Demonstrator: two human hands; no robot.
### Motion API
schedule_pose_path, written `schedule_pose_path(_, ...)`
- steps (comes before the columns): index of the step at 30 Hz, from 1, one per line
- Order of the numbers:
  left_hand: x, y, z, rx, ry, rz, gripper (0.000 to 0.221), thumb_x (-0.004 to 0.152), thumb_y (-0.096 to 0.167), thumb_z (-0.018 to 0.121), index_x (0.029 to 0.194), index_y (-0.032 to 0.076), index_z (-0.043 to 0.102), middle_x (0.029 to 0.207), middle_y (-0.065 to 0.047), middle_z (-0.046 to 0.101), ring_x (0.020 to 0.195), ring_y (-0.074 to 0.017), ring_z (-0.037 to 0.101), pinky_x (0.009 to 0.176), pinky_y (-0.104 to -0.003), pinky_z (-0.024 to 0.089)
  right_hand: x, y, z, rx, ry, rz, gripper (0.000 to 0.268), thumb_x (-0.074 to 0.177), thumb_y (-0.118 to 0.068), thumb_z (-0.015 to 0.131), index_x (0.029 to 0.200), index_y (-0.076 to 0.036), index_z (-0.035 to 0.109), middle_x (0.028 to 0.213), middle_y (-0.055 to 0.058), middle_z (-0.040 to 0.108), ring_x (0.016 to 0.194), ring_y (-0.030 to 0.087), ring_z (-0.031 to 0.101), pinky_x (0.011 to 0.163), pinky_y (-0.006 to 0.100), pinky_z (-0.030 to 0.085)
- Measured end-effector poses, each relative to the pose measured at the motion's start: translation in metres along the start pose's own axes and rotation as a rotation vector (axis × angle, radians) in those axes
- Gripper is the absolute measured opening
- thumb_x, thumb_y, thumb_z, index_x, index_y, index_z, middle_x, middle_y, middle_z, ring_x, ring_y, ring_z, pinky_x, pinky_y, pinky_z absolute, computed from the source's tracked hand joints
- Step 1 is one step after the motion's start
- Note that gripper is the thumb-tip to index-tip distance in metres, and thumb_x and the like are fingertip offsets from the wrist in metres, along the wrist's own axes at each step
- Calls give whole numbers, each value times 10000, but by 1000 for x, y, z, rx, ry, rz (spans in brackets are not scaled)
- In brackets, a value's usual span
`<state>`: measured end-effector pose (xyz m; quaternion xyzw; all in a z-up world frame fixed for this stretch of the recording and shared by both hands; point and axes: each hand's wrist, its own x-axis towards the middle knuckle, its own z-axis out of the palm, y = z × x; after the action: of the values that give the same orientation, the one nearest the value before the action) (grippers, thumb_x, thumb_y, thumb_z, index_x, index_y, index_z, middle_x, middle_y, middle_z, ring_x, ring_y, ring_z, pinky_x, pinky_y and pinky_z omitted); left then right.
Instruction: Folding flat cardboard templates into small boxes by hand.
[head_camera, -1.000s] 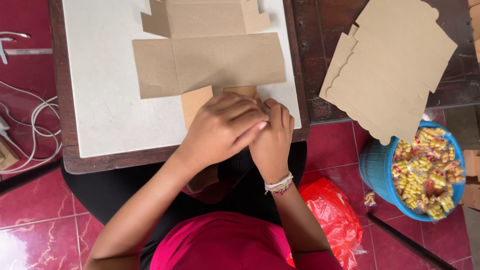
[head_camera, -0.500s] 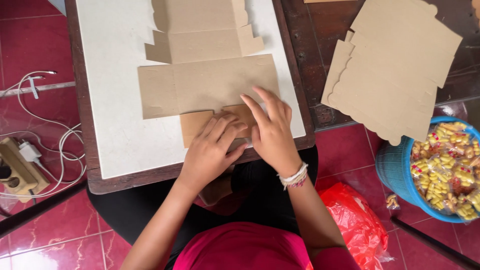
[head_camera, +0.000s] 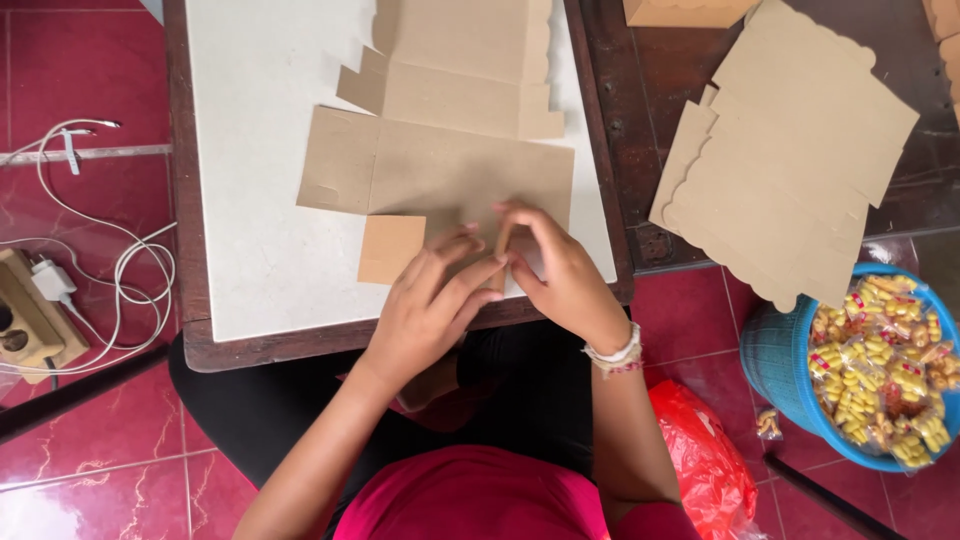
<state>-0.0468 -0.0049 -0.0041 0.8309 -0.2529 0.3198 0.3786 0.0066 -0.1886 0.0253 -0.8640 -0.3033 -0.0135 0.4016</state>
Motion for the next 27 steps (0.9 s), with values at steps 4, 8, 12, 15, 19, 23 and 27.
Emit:
schedule_pose_path(4, -4, -2, 4, 21, 104, -12, 433, 895, 213, 811, 1290, 118, 660, 1156, -81, 667, 1150, -314, 692, 970, -474, 582, -8, 13, 0, 202, 43, 129, 366, 865, 66, 688, 1189, -83, 607, 1181, 118, 732, 1225, 356, 662, 1053, 514, 507)
schedule_pose_path(8, 1, -4, -8, 111, 81, 81, 311, 944, 392, 739, 1098, 122, 751, 926, -36, 727, 1009, -239, 745, 1092, -536, 475, -15, 29, 9, 364, 181, 198, 156, 880, 26, 745, 978, -73, 674, 997, 89, 784, 1019, 245, 762, 945, 383, 586)
schedule_pose_path(12, 8, -5, -20, 177, 130, 175, 204, 1010, 260, 651, 908, 138, 779, 858, -17, 742, 1020, -219, 745, 1152, -631, 347, -17, 26, 11, 407, 261, 175, 131, 895, 33, 750, 944, -52, 663, 959, 105, 779, 944, 232, 771, 886, 362, 607)
schedule_pose_path(15, 8, -3, -26, 236, 174, 146, 189, 1018, 200, 658, 902, 149, 799, 876, -10, 773, 1075, -225, 737, 1192, -690, 240, -17, 11, 11, 417, 296, 87, 161, 933, -100, 765, 1026, -26, 656, 972, 141, 779, 963, 234, 751, 934, 417, 570)
schedule_pose_path(19, 14, -2, -34, 238, 206, 49, 249, 1053, 256, 623, 878, 158, 770, 882, 14, 774, 1146, -254, 728, 1209, -736, 110, -17, 7, 18, 443, 373, -100, 631, 967, -288, 751, 1402, -15, 385, 1065, 134, 740, 1074, 273, 710, 1098, 511, 465)
schedule_pose_path(23, 16, -9, -35, 184, 239, 4, 219, 1033, 225, 633, 856, 114, 700, 800, -24, 666, 1106, -306, 720, 1208, -732, 124, -21, 4, 24, 310, 360, -255, 813, 700, -302, 945, 1302, 30, 510, 1088, 115, 752, 1095, 328, 707, 1114, 569, 426)
schedule_pose_path(27, 15, -16, -38, 175, 224, 13, 200, 1014, 209, 630, 876, 84, 706, 796, -56, 614, 1046, -318, 684, 1207, -726, 165, -19, 4, 36, 75, 489, -384, 126, 859, 35, 812, 921, -60, 757, 957, 54, 797, 914, 328, 769, 968, 544, 539)
